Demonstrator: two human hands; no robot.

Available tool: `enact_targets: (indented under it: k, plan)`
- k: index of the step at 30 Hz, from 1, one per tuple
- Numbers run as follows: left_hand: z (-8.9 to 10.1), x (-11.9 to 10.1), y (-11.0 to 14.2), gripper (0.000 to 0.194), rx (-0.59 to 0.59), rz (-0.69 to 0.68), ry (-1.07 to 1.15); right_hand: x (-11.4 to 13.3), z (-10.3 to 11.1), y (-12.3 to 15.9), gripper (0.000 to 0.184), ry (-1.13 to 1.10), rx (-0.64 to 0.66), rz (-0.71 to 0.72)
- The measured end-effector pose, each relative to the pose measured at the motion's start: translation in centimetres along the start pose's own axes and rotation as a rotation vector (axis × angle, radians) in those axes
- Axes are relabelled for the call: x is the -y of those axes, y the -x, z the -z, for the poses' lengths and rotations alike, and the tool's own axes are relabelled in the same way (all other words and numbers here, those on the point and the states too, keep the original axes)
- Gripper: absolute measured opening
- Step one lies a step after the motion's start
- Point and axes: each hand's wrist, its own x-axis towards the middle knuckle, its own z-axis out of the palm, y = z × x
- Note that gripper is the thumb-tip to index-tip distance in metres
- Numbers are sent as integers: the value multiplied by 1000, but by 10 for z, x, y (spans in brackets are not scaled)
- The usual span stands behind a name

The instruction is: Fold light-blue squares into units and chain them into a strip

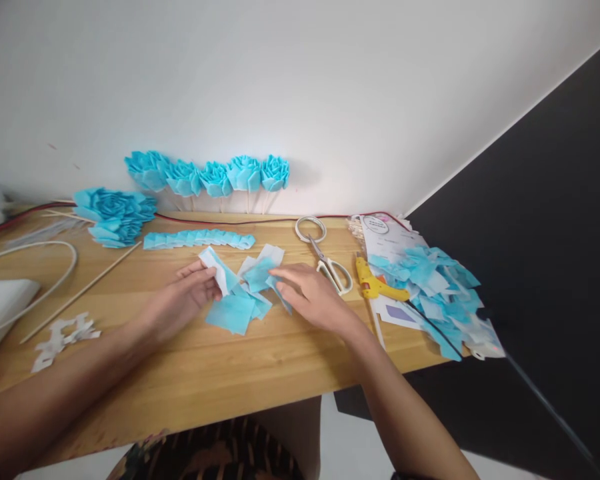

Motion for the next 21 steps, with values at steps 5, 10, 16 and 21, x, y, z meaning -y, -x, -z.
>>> enact_targets:
  k: [5,10,16,21]
  plan:
    - [-4,-3,2,11,52,1,36,14,2,-9,35,-44,-108,-3]
    - [-7,-3,4,19,80,32,28,29,-15,-34,37,-250,-99,6]
    - [-7,-1,4,22,100,61,0,38,-34,-64,46,-516,-16,-12]
    - [1,-1,-2,35,100,39,-21,31,-45,-65,47,-806,-83,-72]
